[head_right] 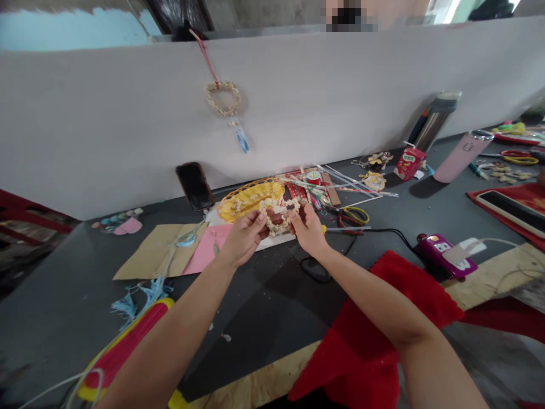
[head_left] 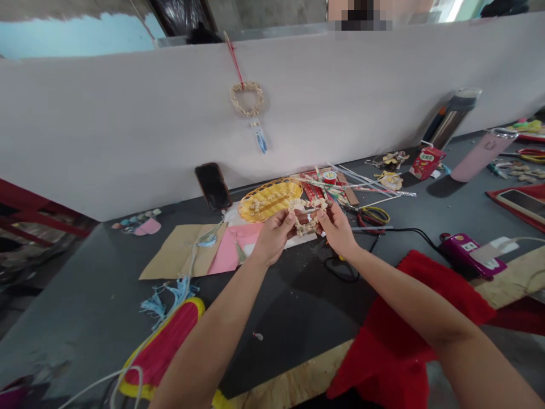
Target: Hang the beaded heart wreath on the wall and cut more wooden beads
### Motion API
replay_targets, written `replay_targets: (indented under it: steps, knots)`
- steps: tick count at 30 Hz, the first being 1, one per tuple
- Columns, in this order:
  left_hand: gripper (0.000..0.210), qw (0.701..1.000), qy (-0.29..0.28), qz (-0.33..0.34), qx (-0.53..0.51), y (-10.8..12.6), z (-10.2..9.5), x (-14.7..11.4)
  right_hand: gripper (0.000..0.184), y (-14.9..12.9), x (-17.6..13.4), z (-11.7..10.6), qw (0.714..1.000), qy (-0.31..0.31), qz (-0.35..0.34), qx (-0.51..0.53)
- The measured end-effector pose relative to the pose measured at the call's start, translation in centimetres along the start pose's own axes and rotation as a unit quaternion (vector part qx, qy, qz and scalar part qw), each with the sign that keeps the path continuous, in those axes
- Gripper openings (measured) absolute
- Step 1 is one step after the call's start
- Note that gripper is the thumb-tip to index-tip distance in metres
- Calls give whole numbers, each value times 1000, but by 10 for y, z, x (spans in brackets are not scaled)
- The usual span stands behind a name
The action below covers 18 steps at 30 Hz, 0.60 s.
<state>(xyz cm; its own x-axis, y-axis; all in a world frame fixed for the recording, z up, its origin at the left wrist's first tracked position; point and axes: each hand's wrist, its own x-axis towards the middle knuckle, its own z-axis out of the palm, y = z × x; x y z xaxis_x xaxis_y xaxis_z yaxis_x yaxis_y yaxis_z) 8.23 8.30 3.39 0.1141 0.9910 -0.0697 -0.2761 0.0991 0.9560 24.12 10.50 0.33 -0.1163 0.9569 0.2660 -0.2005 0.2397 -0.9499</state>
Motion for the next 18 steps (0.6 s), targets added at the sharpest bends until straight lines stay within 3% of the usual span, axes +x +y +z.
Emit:
replay_targets:
  steps: [8,18]
  knots:
    - [44,999,32,34,18,-7,1,1,29,4,-2,-2,999,-11,-23,-46]
    - [47,996,66,60,6,-8,4,3,35,3,-3,1,999,-22,-6,-26]
